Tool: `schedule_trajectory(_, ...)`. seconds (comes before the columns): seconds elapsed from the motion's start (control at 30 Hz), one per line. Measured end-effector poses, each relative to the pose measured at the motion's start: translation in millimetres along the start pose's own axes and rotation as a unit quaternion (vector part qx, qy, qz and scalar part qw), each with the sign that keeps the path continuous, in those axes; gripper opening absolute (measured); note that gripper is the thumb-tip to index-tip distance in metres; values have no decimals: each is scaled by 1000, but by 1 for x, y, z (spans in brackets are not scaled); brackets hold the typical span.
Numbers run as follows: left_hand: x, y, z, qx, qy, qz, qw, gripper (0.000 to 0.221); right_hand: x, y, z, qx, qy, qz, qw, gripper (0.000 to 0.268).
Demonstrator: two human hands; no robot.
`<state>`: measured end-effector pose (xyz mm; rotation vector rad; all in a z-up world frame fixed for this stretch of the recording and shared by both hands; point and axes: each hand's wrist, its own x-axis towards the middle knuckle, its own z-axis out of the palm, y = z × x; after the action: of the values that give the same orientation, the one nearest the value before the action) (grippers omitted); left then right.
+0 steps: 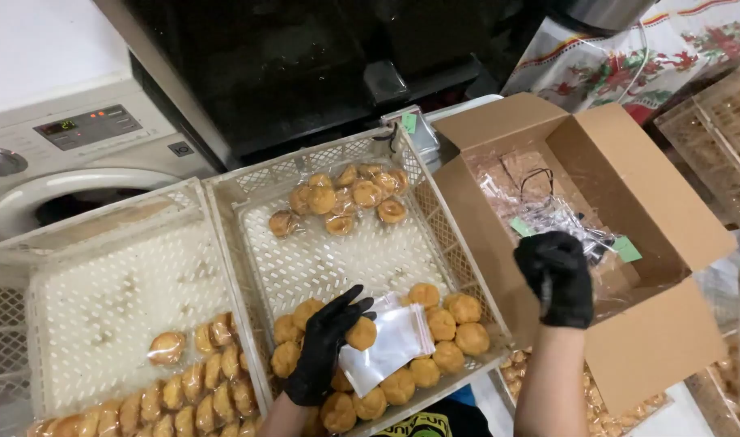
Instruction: Packing small round pastries from a plastic crate into small plastic bags one by one and rearranging them within the crates.
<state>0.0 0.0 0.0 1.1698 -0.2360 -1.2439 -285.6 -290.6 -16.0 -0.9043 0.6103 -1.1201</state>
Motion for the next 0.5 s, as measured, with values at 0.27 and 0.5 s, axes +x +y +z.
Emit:
schedule_trajectory(0.27, -4, 12, 1, 8, 12, -42, 999, 57, 37, -12, -6, -617, 189, -14, 764, 36)
schedule_trajectory(0.5, -8, 1, -3, 5, -11, 22, 1000, 58, -28, -25, 71, -353, 117, 43, 927, 34)
